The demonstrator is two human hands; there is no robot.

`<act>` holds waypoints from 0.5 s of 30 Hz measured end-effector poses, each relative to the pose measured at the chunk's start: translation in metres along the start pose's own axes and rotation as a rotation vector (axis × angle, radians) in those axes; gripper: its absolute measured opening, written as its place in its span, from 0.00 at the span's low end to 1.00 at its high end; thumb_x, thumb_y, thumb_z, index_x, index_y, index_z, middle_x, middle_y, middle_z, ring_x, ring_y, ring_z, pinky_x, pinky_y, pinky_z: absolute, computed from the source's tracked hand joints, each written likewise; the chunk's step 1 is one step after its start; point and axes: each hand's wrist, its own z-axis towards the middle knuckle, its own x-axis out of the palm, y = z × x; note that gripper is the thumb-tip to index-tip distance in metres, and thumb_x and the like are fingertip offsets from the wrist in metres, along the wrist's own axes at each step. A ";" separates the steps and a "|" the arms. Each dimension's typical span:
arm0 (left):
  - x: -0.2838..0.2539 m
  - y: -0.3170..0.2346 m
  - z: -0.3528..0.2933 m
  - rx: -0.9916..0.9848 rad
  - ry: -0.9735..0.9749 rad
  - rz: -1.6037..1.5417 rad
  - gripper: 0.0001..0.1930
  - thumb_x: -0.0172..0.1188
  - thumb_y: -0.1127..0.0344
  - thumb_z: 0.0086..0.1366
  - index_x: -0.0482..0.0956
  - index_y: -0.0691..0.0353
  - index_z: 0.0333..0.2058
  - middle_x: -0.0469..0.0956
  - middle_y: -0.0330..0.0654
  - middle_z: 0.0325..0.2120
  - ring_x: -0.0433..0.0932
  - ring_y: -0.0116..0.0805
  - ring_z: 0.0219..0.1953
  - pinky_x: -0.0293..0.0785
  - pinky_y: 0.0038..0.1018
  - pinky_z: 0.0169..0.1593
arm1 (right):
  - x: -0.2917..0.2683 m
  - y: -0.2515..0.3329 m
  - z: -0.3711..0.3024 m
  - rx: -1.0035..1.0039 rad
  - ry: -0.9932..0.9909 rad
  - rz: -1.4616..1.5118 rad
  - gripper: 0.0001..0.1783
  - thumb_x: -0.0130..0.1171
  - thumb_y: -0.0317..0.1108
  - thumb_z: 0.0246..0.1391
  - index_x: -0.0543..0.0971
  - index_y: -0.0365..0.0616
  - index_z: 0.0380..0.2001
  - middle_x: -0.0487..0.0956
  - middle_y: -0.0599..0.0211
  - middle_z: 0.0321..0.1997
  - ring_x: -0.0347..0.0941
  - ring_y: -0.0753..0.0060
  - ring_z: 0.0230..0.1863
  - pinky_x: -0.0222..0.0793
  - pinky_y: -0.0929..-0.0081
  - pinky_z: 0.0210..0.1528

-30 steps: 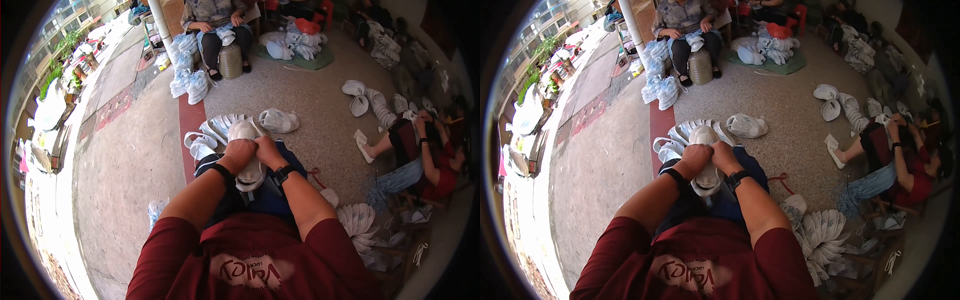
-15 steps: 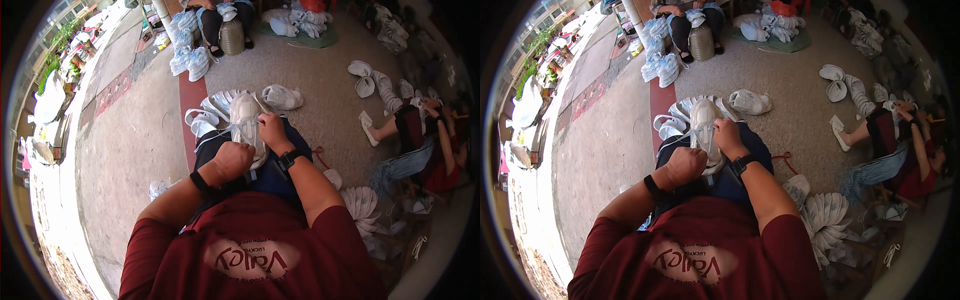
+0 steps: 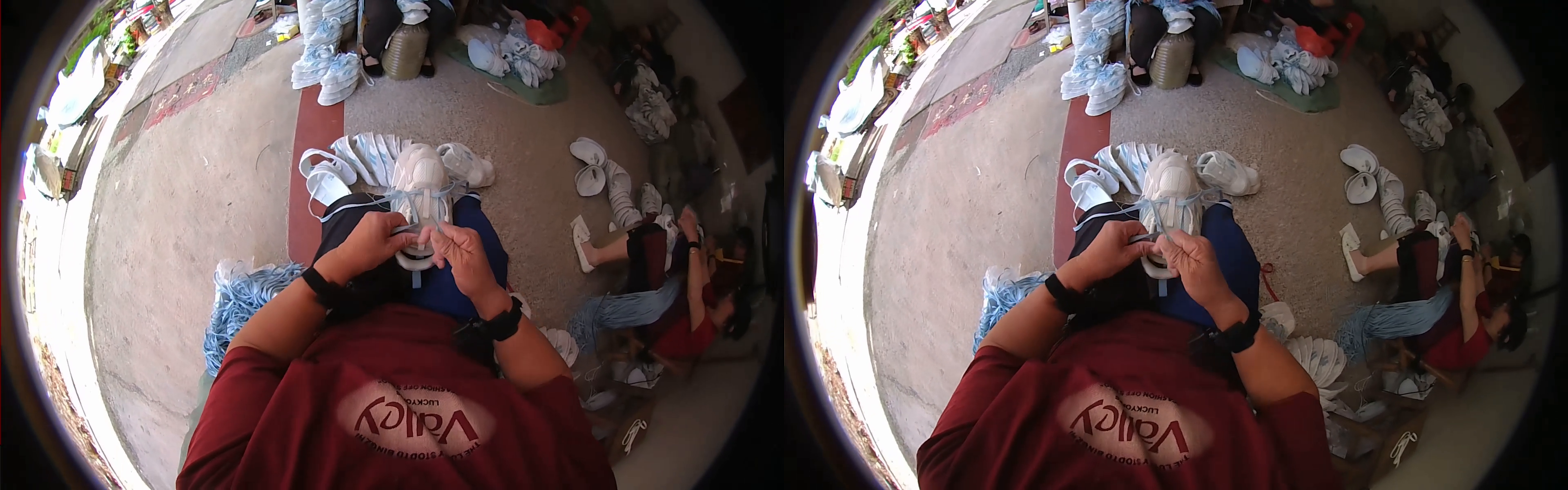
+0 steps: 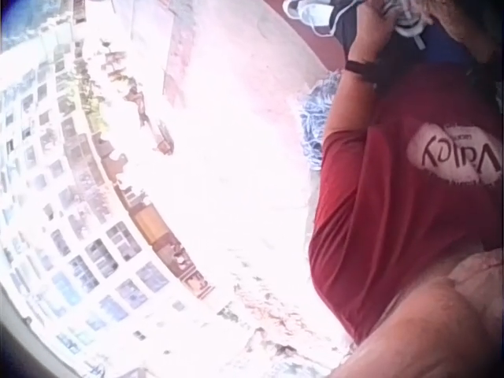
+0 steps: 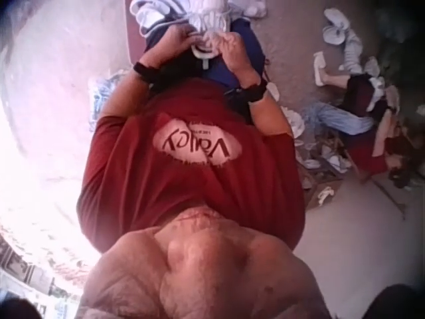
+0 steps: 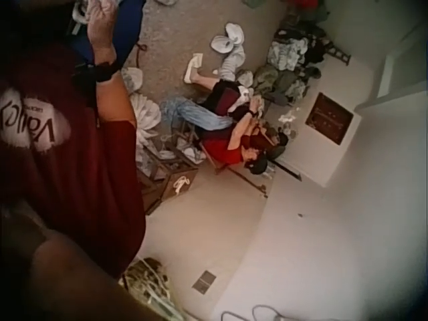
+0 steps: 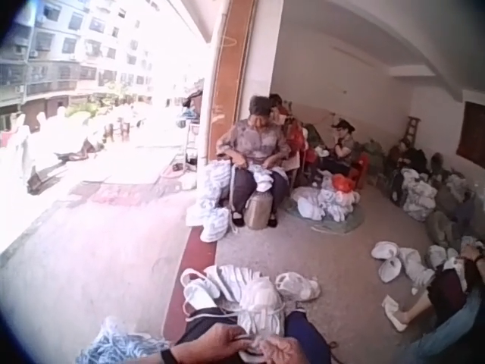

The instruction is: Insert laces into the eyelets of a shoe upper.

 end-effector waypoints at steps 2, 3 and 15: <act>0.010 -0.010 0.000 0.135 0.144 0.172 0.12 0.64 0.65 0.54 0.76 0.69 0.30 0.75 0.46 0.20 0.72 0.29 0.22 0.69 0.25 0.30 | -0.010 -0.009 0.013 0.259 -0.026 -0.086 0.18 0.47 0.36 0.61 0.69 0.38 0.19 0.66 0.76 0.15 0.59 0.85 0.18 0.55 0.82 0.20; 0.012 -0.019 0.000 0.155 0.128 0.127 0.12 0.65 0.66 0.52 0.77 0.69 0.30 0.76 0.50 0.21 0.74 0.35 0.22 0.70 0.27 0.31 | -0.012 -0.014 0.018 0.260 0.094 -0.147 0.17 0.47 0.36 0.61 0.71 0.37 0.20 0.67 0.77 0.15 0.59 0.86 0.18 0.56 0.83 0.21; -0.032 0.001 -0.009 0.117 0.098 -0.076 0.04 0.62 0.73 0.55 0.78 0.67 0.28 0.77 0.38 0.21 0.73 0.23 0.26 0.69 0.21 0.31 | -0.018 -0.009 0.053 0.196 0.032 -0.159 0.18 0.50 0.35 0.58 0.68 0.43 0.14 0.60 0.83 0.15 0.53 0.89 0.20 0.49 0.86 0.23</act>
